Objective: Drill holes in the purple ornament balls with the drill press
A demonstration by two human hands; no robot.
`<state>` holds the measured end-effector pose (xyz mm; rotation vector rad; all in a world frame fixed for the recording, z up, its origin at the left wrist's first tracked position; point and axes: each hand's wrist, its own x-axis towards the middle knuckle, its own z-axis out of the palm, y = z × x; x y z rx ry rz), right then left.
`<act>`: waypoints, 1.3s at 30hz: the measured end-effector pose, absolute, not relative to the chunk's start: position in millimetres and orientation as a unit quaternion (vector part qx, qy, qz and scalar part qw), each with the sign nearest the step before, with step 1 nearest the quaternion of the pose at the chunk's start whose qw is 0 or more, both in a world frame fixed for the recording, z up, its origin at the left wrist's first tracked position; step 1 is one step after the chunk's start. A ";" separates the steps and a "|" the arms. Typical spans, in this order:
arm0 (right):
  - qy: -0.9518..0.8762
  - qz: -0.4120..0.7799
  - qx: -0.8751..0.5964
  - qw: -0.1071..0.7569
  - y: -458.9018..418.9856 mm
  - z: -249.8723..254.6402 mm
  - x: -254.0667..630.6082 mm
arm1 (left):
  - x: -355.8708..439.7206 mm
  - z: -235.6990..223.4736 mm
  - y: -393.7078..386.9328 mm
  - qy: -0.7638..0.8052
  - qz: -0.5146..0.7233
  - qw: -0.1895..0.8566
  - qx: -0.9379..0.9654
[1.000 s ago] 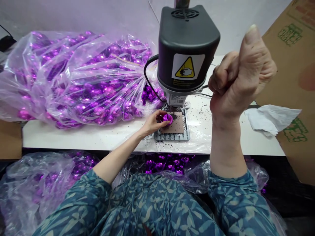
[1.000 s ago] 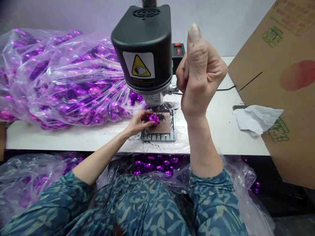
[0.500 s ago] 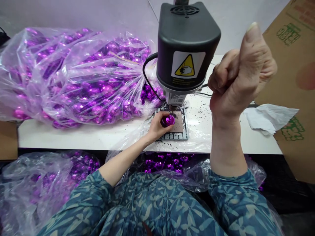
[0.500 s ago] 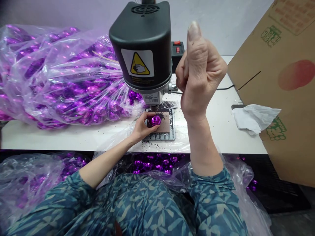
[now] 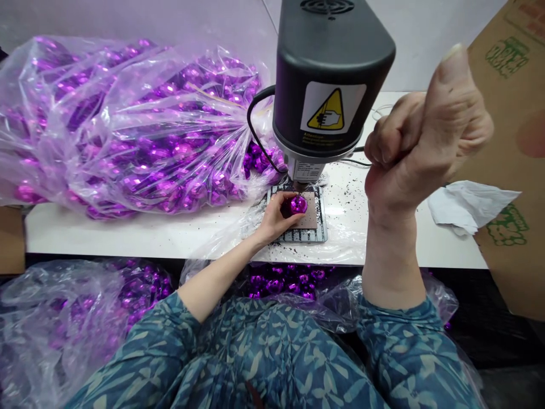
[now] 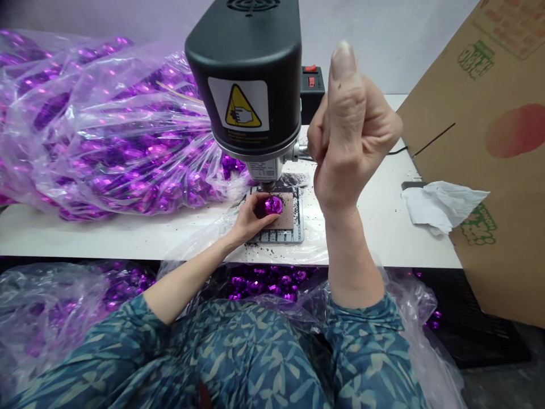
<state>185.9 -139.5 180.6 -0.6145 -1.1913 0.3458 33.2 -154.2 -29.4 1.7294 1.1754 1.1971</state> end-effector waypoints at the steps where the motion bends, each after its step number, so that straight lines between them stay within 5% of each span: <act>1: -0.538 0.155 -0.253 0.789 -142.0 178.2 185.0 | 33.0 -30.0 -154.3 0.454 0.465 0.357 0.671; 33: -0.601 -0.033 -0.063 0.796 -148.5 103.0 192.7 | 33.8 -33.2 -155.9 0.443 0.490 0.356 0.662; 39: -0.540 0.096 -0.172 0.818 -149.0 151.7 187.4 | 38.0 -24.5 -159.1 0.465 0.495 0.346 0.648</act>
